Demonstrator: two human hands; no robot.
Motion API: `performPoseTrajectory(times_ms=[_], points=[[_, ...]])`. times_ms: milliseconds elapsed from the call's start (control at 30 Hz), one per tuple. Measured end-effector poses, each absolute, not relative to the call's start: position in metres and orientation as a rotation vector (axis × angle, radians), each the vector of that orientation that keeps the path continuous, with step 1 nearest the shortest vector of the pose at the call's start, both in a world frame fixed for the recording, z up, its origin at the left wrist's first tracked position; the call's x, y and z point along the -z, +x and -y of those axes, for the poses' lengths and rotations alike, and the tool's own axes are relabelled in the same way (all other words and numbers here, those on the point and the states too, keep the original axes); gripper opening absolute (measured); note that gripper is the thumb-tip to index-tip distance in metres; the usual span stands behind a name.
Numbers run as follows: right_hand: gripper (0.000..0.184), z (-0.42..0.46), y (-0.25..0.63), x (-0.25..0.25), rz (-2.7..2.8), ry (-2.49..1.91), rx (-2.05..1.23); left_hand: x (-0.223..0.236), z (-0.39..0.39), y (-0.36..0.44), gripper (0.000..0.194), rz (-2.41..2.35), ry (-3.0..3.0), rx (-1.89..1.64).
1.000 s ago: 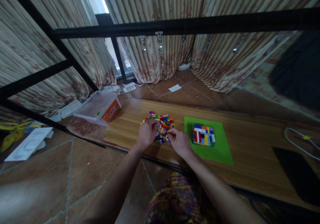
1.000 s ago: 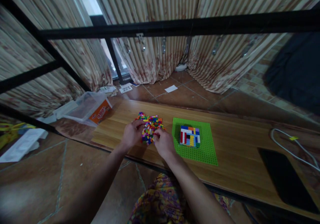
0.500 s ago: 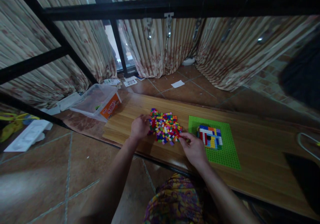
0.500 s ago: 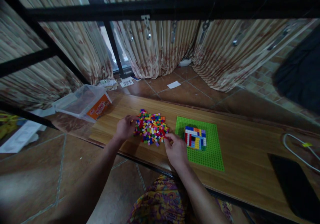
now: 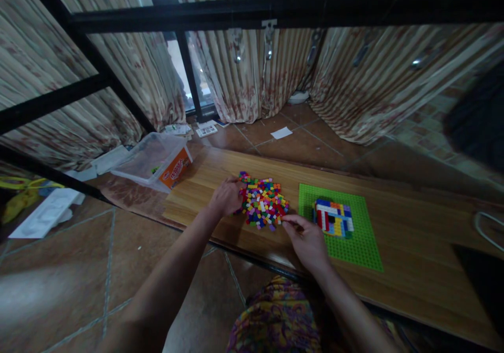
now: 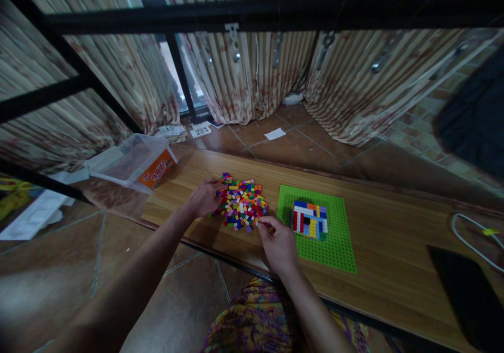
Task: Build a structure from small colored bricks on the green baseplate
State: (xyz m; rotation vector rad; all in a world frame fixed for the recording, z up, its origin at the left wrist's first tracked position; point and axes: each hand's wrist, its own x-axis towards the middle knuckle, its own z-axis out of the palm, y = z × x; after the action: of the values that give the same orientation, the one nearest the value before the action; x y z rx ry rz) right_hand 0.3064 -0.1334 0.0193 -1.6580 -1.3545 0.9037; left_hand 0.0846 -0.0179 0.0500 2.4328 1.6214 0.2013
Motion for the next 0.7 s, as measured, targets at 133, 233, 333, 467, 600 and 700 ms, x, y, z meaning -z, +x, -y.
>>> performPoseTrajectory(times_ms=[133, 233, 333, 467, 600, 700], points=[[0.029, 0.135, 0.307, -0.018, 1.331, -1.651, -0.929, -0.049, 0.019, 0.083, 0.033, -1.595, 2.393, -0.224], [0.029, 0.136, 0.307, -0.018, 1.337, -1.634, -0.940, -0.048, 0.015, 0.081, 0.031, -1.594, 2.373, -0.230], [0.028, 0.137, 0.307, -0.017, 1.319, -1.626, -0.953, -0.048, 0.010, 0.080, 0.032, -1.572, 2.396, -0.175], [0.028, 0.139, 0.309, -0.015, 1.298, -1.651, -0.949, -0.048, 0.004, 0.079, 0.029, -1.527, 2.458, -0.110], [0.028, 0.139, 0.311, -0.013, 1.289, -1.660, -0.953, -0.046, 0.003, 0.078, 0.026, -1.520, 2.462, -0.140], [0.028, 0.140, 0.311, -0.012, 1.290, -1.639, -0.966, -0.044, 0.003, 0.076, 0.024, -1.509, 2.443, -0.173]])
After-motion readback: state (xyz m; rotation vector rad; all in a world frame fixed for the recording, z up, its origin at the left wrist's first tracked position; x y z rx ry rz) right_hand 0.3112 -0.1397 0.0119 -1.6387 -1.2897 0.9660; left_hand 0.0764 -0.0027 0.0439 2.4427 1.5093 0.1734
